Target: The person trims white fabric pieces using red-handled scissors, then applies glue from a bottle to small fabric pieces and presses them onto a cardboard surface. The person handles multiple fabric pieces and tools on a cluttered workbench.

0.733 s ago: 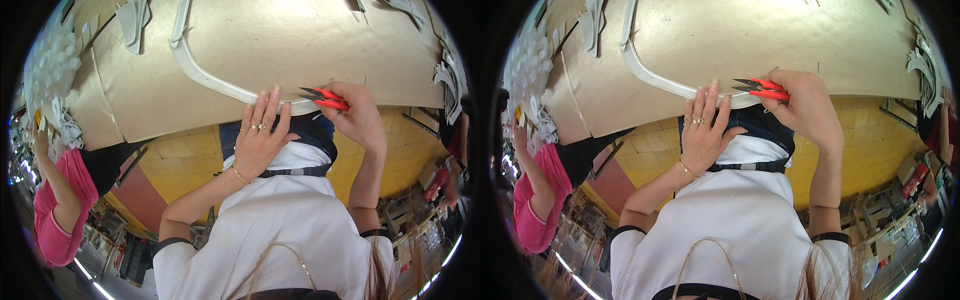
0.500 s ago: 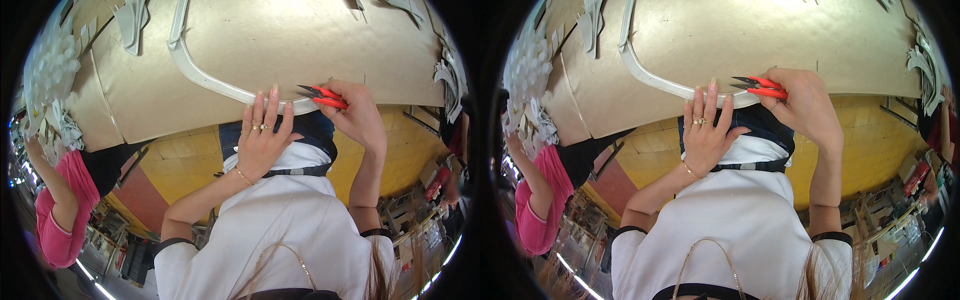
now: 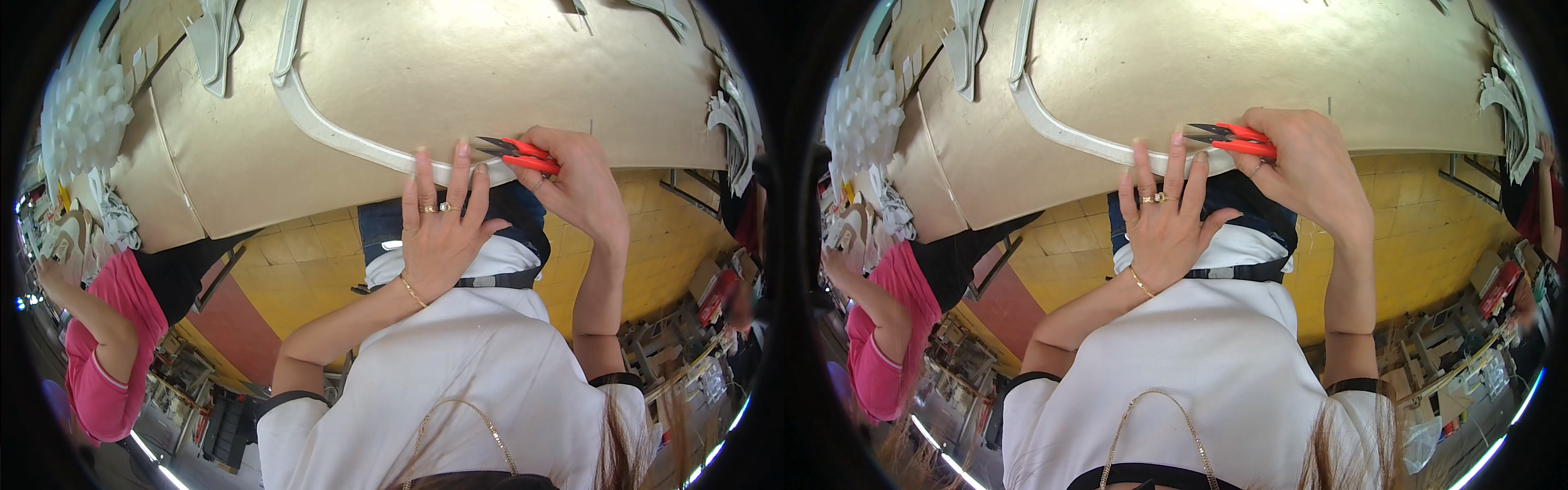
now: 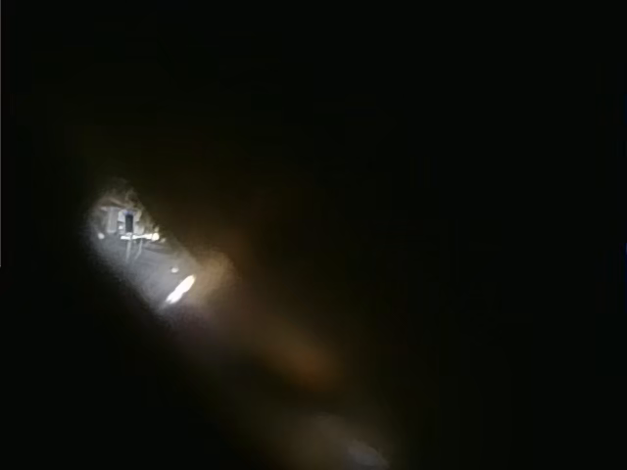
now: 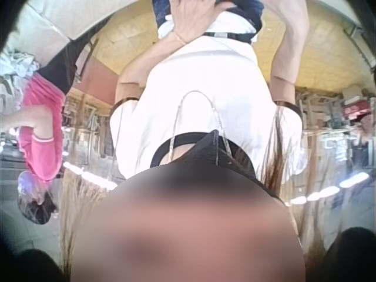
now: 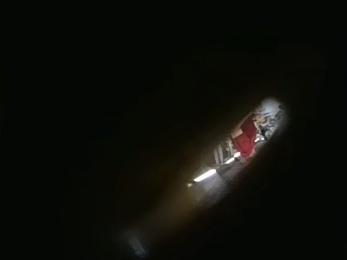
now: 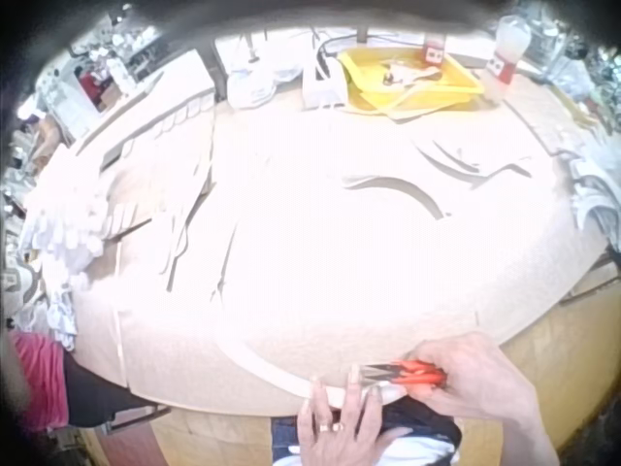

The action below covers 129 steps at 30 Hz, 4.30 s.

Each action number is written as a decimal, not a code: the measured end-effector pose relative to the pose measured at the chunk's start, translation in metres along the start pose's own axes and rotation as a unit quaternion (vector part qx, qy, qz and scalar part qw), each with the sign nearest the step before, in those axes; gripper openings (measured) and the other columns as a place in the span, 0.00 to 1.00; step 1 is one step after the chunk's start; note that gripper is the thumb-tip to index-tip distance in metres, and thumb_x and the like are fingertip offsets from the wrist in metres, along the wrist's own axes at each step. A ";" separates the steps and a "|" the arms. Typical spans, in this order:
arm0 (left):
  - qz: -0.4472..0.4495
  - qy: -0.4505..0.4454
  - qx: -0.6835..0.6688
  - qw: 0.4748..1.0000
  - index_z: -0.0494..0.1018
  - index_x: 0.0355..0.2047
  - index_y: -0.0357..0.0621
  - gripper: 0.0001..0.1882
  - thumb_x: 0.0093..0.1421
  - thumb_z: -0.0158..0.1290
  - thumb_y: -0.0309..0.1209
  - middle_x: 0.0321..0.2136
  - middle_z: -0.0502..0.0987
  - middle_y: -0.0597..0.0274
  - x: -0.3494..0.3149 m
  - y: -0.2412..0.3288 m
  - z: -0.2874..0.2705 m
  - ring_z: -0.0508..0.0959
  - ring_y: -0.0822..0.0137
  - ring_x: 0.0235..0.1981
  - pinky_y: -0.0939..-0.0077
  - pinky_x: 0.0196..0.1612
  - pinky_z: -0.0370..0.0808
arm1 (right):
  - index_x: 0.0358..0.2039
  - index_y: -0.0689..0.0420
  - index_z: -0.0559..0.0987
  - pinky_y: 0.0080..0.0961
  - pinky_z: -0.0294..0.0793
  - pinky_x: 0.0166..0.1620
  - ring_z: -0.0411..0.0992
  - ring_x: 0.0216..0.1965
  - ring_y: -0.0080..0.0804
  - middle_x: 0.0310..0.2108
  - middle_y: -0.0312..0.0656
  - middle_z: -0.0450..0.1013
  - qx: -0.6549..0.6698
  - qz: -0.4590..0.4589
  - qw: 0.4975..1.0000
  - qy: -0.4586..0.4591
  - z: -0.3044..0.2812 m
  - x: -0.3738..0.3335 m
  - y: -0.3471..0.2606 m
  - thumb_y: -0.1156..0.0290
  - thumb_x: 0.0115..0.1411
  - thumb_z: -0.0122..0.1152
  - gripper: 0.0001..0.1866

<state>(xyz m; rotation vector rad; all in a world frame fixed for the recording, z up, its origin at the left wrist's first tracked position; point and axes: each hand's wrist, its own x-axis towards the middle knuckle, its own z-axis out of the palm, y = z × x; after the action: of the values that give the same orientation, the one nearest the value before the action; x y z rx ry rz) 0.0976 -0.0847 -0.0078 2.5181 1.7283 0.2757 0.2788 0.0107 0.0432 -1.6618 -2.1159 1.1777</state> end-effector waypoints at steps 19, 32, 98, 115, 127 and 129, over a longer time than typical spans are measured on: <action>0.021 -0.011 -0.160 0.987 0.57 0.64 0.37 0.46 0.54 0.61 0.52 0.68 0.50 0.36 0.000 0.006 0.012 0.50 0.40 0.70 0.45 0.67 0.49 | 0.32 0.64 0.79 0.32 0.62 0.26 0.62 0.19 0.41 0.18 0.48 0.68 -0.006 -0.013 0.999 -0.052 -0.019 0.010 0.008 0.69 0.55 0.65 0.10; -0.021 -0.055 -0.165 0.985 0.50 0.67 0.34 0.48 0.57 0.60 0.50 0.69 0.46 0.34 -0.004 0.010 0.008 0.46 0.39 0.70 0.46 0.68 0.41 | 0.32 0.64 0.79 0.33 0.63 0.27 0.64 0.20 0.43 0.18 0.49 0.67 -0.031 -0.020 0.998 -0.047 -0.017 0.011 0.010 0.68 0.56 0.64 0.11; 0.051 0.021 0.137 0.989 0.65 0.62 0.48 0.33 0.60 0.53 0.51 0.61 0.64 0.36 0.018 0.024 0.012 0.69 0.41 0.60 0.54 0.65 0.63 | 0.39 0.53 0.80 0.28 0.63 0.27 0.70 0.23 0.33 0.26 0.35 0.72 -0.192 -0.063 0.940 0.273 0.014 -0.045 0.034 0.56 0.57 0.67 0.16; 0.054 0.036 0.156 0.986 0.65 0.61 0.46 0.27 0.66 0.48 0.46 0.60 0.65 0.35 0.021 0.023 0.012 0.72 0.41 0.57 0.57 0.64 0.64 | 0.39 0.51 0.83 0.23 0.57 0.25 0.68 0.21 0.22 0.21 0.28 0.70 -0.293 -0.104 0.885 0.348 0.044 -0.045 0.035 0.63 0.56 0.68 0.12; 0.039 0.007 -0.021 0.999 0.65 0.62 0.47 0.33 0.60 0.56 0.48 0.65 0.59 0.38 0.017 0.017 0.001 0.64 0.42 0.63 0.50 0.66 0.59 | 0.40 0.54 0.81 0.26 0.63 0.26 0.68 0.21 0.32 0.22 0.34 0.72 -0.041 -0.003 0.922 0.385 0.014 -0.045 0.044 0.66 0.55 0.70 0.13; 0.014 -0.010 -0.126 0.992 0.65 0.62 0.47 0.35 0.58 0.56 0.48 0.66 0.57 0.42 0.010 0.010 -0.009 0.61 0.44 0.65 0.51 0.65 0.59 | 0.40 0.53 0.80 0.27 0.65 0.27 0.69 0.22 0.33 0.25 0.34 0.72 -0.106 -0.068 0.935 0.332 0.001 -0.035 0.041 0.68 0.53 0.71 0.14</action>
<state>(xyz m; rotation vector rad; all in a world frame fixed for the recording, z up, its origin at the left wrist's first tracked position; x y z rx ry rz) 0.1083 -0.0796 0.0033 2.3558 1.5435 0.4392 0.3199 -0.0189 0.0249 -1.6460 -1.9008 0.2736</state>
